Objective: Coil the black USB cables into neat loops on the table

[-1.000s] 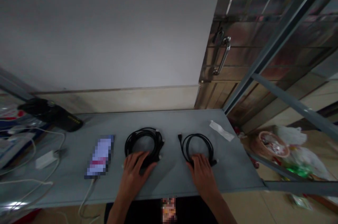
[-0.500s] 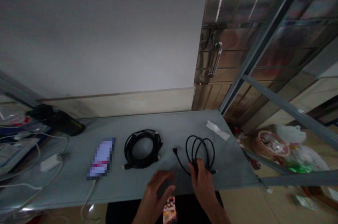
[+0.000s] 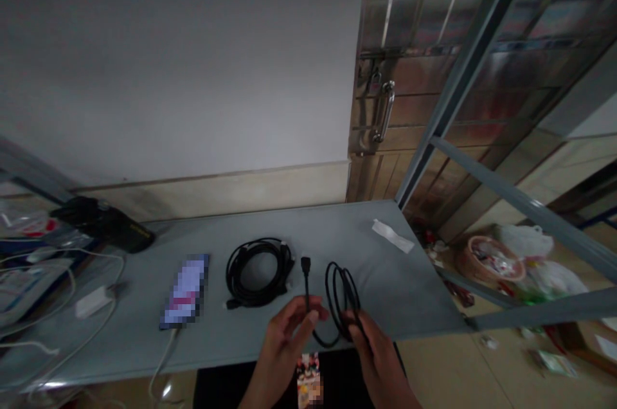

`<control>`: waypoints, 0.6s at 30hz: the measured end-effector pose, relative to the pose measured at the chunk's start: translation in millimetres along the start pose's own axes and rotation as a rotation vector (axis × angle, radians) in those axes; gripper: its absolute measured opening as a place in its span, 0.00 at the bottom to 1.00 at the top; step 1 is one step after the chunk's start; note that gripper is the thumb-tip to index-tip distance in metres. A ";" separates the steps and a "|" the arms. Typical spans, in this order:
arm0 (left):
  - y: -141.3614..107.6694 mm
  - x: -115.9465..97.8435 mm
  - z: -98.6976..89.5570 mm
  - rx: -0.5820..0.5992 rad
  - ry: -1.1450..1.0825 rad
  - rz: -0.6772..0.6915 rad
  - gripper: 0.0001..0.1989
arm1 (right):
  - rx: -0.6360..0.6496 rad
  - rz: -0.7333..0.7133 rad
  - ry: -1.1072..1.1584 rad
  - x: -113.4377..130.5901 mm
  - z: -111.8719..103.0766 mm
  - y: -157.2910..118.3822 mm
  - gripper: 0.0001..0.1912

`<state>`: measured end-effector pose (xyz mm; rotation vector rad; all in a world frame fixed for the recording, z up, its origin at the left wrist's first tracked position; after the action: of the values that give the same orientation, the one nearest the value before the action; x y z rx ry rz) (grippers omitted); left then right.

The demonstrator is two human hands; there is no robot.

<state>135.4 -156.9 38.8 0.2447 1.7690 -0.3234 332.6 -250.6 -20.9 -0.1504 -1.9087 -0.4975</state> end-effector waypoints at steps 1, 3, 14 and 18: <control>-1.5 3.3 -8.9 -0.038 -0.014 -0.009 0.23 | -0.004 0.040 0.022 -0.7 -10.9 3.2 0.30; -5.2 9.5 -29.4 -0.130 -0.021 -0.019 0.25 | -0.029 0.103 0.076 -0.1 -36.0 11.0 0.30; -35.5 5.7 -129.1 -0.530 -0.089 -0.012 0.28 | -0.656 0.275 0.529 -24.1 -185.9 4.6 0.29; -40.4 -12.0 -144.6 -0.606 -0.227 0.023 0.25 | -0.773 0.208 0.589 -17.6 -217.0 0.5 0.26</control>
<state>-8.0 -144.6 83.2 -0.1992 1.5578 0.2016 526.1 -336.6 30.0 -0.6227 -1.0416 -0.9920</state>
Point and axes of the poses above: each hand's wrist, its own y-axis towards the middle knuckle, its own z-axis out of the palm, x = y × z, the point moved 6 cm from there along y, towards the middle knuckle, and after that the axes turned 8 degrees about y, right-handed, at the moved point
